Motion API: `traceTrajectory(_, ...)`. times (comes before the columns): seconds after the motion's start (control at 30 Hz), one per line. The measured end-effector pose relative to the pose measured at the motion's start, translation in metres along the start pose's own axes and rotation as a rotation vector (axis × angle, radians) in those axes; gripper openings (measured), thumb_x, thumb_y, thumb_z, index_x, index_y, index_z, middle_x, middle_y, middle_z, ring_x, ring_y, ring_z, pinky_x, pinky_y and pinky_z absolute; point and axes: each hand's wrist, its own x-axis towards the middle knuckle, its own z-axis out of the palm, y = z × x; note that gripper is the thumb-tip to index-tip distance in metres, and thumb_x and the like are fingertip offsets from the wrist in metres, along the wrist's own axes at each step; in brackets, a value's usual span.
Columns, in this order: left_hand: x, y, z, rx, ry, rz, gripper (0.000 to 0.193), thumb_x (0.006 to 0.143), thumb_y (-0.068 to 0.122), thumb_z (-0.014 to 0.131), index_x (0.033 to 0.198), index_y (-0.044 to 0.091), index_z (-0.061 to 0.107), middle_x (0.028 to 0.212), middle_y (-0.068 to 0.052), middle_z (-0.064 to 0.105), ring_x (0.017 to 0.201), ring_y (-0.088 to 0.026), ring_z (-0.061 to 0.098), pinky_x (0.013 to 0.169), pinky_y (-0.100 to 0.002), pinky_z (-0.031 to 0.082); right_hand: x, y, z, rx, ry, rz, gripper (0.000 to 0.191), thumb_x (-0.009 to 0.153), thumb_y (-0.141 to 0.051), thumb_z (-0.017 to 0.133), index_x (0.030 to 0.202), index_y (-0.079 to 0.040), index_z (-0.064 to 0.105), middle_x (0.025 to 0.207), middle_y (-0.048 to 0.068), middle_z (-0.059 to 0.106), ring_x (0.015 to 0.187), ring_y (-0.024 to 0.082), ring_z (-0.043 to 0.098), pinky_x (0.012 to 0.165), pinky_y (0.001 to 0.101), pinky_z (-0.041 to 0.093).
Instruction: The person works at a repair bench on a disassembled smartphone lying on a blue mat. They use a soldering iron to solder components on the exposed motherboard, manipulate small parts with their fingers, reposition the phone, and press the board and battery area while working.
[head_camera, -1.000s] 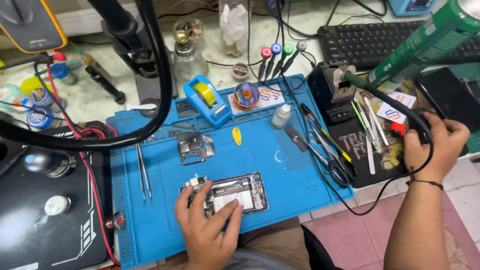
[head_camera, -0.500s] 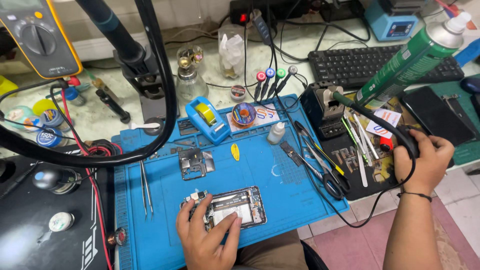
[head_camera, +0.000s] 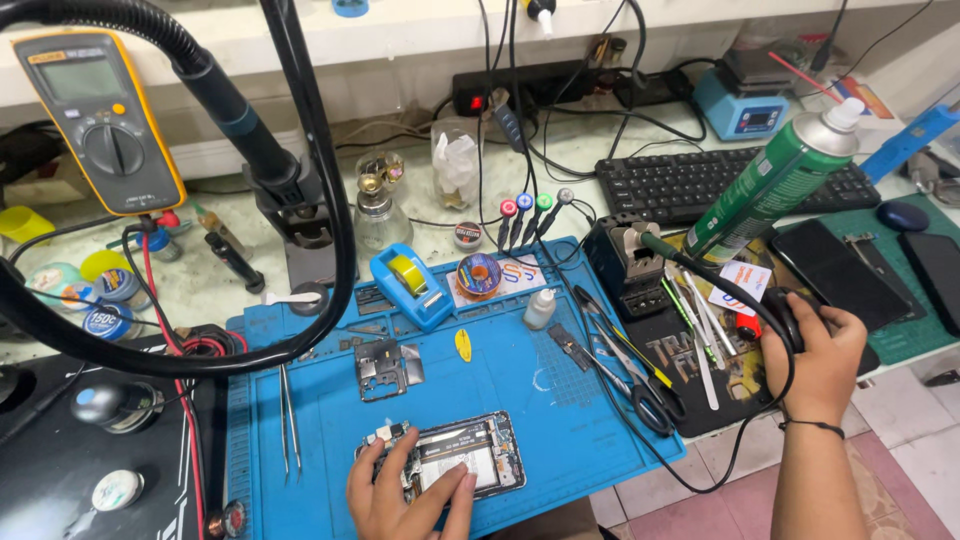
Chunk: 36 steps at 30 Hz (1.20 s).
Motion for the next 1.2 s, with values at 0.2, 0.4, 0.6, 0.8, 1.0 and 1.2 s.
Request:
traceTrajectory(0.2, -0.009, -0.006, 0.007, 0.037, -0.050, -0.047, 0.015, 0.056, 0.029, 0.088, 0.070, 0.024, 0.084, 0.111, -0.020, 0.069, 0.125, -0.048, 0.047, 0.110, -0.063, 0.032, -0.001, 0.002, 0.001, -0.009, 0.010, 0.006, 0.043, 0.090, -0.024, 0.079, 0.132, -0.013, 0.072, 0.136, 0.022, 0.052, 0.122, 0.037, 0.058, 0.109, 0.0445, 0.050)
traceTrajectory(0.4, -0.013, -0.013, 0.012, 0.063, -0.088, -0.061, 0.018, 0.056, 0.032, 0.089, 0.072, 0.026, 0.085, 0.114, -0.019, 0.069, 0.125, -0.048, 0.046, 0.109, -0.063, 0.031, -0.003, 0.004, 0.001, 0.008, -0.011, 0.020, 0.041, 0.089, -0.023, 0.078, 0.129, -0.015, 0.073, 0.136, 0.021, 0.053, 0.122, 0.036, 0.058, 0.107, 0.0441, 0.051)
traceTrajectory(0.6, -0.012, -0.024, 0.020, 0.109, -0.137, -0.011, 0.021, 0.054, 0.039, 0.090, 0.071, 0.027, 0.086, 0.113, -0.020, 0.069, 0.127, -0.053, 0.044, 0.105, -0.071, 0.034, -0.002, 0.007, 0.002, -0.004, -0.008, -0.021, 0.047, 0.084, -0.022, 0.080, 0.130, -0.015, 0.072, 0.133, 0.021, 0.053, 0.120, 0.037, 0.058, 0.108, 0.0440, 0.051)
traceTrajectory(0.8, -0.017, -0.034, 0.024, 0.124, -0.198, 0.026, 0.021, 0.055, 0.041, 0.089, 0.072, 0.029, 0.087, 0.114, -0.021, 0.069, 0.126, -0.055, 0.043, 0.105, -0.075, 0.034, -0.002, 0.009, 0.004, 0.003, -0.024, 0.017, 0.045, 0.085, -0.022, 0.080, 0.129, -0.016, 0.072, 0.133, 0.021, 0.053, 0.118, 0.036, 0.059, 0.105, 0.0437, 0.051)
traceTrajectory(1.0, -0.020, -0.040, 0.029, 0.123, -0.167, 0.066, 0.021, 0.056, 0.043, 0.087, 0.074, 0.031, 0.086, 0.113, -0.021, 0.069, 0.124, -0.055, 0.046, 0.103, -0.075, 0.035, -0.002, 0.011, 0.004, 0.015, -0.029, 0.000, 0.049, 0.082, -0.023, 0.082, 0.129, -0.015, 0.071, 0.133, 0.022, 0.052, 0.120, 0.037, 0.059, 0.103, 0.0434, 0.051)
traceTrajectory(1.2, -0.022, -0.043, 0.030, 0.131, -0.159, 0.072, 0.021, 0.057, 0.043, 0.086, 0.074, 0.031, 0.086, 0.112, -0.021, 0.069, 0.124, -0.055, 0.046, 0.101, -0.072, 0.036, 0.004, 0.001, -0.003, 0.008, -0.056, 0.021, 0.052, 0.082, -0.023, 0.082, 0.133, -0.017, 0.072, 0.132, 0.021, 0.053, 0.118, 0.037, 0.060, 0.101, 0.0432, 0.052)
